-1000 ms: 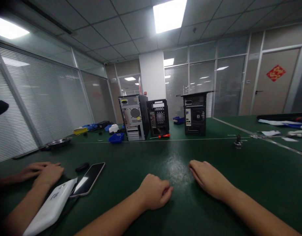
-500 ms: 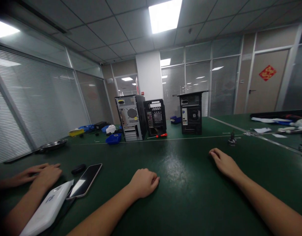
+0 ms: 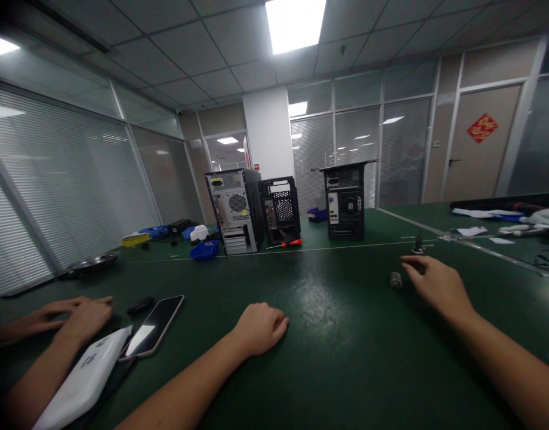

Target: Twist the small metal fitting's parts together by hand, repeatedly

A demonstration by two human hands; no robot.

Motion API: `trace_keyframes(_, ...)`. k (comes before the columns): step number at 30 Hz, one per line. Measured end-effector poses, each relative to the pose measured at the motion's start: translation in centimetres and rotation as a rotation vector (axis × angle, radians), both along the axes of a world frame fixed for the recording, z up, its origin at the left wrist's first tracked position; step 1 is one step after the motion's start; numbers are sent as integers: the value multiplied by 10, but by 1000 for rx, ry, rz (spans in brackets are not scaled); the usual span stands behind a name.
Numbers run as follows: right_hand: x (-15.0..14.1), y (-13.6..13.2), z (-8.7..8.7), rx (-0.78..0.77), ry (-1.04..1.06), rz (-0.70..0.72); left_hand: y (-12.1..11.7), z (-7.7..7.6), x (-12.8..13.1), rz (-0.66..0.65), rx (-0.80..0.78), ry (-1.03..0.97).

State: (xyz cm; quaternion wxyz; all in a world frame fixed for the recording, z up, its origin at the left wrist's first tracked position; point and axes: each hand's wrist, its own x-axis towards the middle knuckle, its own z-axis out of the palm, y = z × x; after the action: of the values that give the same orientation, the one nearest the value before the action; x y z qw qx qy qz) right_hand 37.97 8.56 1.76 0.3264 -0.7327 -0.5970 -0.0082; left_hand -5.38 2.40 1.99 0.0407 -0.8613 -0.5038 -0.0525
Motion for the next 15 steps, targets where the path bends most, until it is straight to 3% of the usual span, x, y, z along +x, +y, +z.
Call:
trace_keyframes(9, -13, 25, -31, -148, 30, 55, 1, -2, 1, 17, -8, 7)
trace_keyframes(15, -23, 23, -33, -177, -18, 123, 2, -3, 1, 4, -5, 10)
